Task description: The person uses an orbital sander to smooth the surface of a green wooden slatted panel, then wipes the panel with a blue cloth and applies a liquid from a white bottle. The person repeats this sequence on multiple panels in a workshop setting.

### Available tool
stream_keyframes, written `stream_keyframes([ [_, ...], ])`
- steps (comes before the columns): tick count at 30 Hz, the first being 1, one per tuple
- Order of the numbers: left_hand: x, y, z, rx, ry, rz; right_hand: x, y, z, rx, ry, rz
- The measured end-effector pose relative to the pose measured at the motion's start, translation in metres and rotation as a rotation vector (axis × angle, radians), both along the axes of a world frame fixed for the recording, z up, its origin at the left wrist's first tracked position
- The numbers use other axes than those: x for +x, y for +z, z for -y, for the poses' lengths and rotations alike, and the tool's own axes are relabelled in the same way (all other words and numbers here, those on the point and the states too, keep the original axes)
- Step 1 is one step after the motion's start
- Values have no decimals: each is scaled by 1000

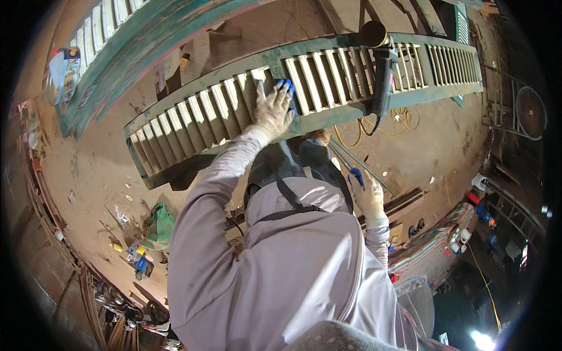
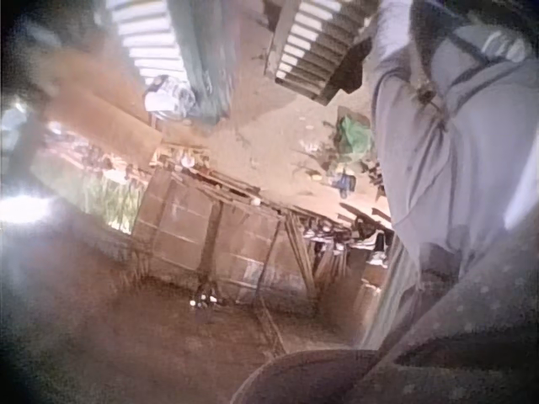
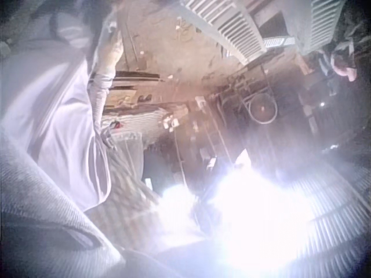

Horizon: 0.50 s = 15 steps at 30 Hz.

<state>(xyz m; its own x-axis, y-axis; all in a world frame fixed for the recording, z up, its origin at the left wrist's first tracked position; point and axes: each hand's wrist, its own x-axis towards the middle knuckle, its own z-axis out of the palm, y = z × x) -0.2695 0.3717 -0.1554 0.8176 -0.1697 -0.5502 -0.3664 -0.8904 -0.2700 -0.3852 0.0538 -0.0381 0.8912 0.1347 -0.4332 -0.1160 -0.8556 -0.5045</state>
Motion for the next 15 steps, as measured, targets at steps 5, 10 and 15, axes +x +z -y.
stream_keyframes([
  [5,41,-15,-53,-128,48,252,-5,2,-11,-64,11,-29],
  [10,-12,-4,-17,-249,77,37,-11,-1,-27,-84,-3,-45],
  [15,12,-8,-49,-133,5,125,-9,-5,-43,-43,119,1],
])
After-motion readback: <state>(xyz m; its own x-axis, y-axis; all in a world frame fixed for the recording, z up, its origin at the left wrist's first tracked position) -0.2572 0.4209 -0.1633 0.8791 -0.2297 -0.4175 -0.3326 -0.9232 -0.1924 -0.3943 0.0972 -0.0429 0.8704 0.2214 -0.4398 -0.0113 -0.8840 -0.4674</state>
